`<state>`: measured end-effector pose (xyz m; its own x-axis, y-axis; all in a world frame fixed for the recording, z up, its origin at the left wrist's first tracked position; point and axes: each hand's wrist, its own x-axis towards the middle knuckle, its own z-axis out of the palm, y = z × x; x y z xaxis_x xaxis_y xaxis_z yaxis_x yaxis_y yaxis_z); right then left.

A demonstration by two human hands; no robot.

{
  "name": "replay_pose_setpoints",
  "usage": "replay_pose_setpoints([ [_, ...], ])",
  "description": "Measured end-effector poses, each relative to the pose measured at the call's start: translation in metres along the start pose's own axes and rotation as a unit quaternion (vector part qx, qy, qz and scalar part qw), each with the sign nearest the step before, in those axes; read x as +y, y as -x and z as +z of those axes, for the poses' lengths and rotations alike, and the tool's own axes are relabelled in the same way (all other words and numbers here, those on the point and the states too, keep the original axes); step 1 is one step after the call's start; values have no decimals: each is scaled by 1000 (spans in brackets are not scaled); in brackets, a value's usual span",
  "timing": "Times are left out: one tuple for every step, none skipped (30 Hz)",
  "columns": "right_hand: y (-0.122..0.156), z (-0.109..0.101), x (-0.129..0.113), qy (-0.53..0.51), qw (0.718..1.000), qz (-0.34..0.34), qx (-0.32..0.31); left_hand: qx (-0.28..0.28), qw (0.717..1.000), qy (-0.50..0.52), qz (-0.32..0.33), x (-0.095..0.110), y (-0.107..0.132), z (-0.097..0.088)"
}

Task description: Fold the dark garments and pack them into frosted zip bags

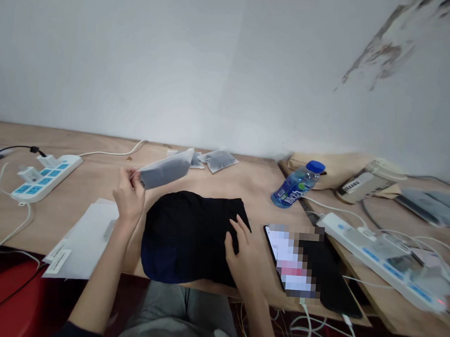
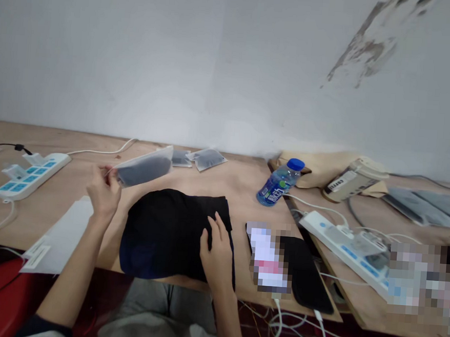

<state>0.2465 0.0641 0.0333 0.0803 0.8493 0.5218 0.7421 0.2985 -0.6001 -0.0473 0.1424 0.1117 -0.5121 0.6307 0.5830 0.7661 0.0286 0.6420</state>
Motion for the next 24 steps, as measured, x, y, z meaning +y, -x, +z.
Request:
replay_pose_setpoints([
  [-4,-9,-8,-30,999,9,22,-2,1000,29,2,7,4,-2],
  [-9,-18,-15,-64,997,22,38,-13,998,58,0,14,10,-3],
  [-13,-26,-21,-100,993,40,46,-31,996,86,-4,19,17,-4],
  [-16,-33,-26,-133,988,60,48,-55,992,113,-10,24,26,-4],
  [-19,-38,-30,-162,983,79,46,-82,987,138,-15,27,36,-4],
  [-21,-42,-32,-184,978,94,42,-109,981,162,-19,29,46,-3],
  [-23,-43,-33,-197,974,105,38,-136,974,182,-19,31,58,-1],
  [-23,-44,-32,-203,972,112,37,-163,966,198,-19,31,68,1],
  [-23,-43,-30,-201,972,119,39,-187,960,210,-17,30,79,2],
  [-22,-41,-27,-196,972,125,43,-208,953,218,-16,29,88,3],
  [-20,-38,-24,-190,972,131,46,-227,948,224,-14,28,95,4],
  [-17,-36,-21,-187,972,137,48,-242,943,228,-9,27,100,4],
  [-15,-33,-19,-189,971,142,49,-251,940,230,4,26,103,2],
  [-12,-31,-17,-194,969,146,48,-251,941,226,26,26,105,0],
  [-10,-29,-16,-201,967,149,44,-242,944,215,58,27,105,-3],
  [-8,-28,-17,-208,966,150,42,-227,949,195,97,30,103,-7],
  [-7,-27,-18,-214,965,148,39,-211,953,170,138,34,102,-10],
  [-6,-26,-21,-218,964,145,37,-197,953,143,179,40,100,-13],
  [-6,-26,-24,-220,965,140,36,-189,950,119,216,48,100,-16],
  [-6,-26,-28,-223,965,134,37,-187,945,104,249,56,100,-18],
  [-6,-27,-32,-225,965,127,36,-193,936,96,278,65,102,-18],
  [-7,-27,-35,-225,966,119,37,-201,927,96,302,74,104,-18],
  [-7,-28,-38,-224,968,109,38,-209,918,102,320,83,107,-16],
  [-7,-29,-40,-221,970,99,38,-218,911,110,332,92,111,-14],
])
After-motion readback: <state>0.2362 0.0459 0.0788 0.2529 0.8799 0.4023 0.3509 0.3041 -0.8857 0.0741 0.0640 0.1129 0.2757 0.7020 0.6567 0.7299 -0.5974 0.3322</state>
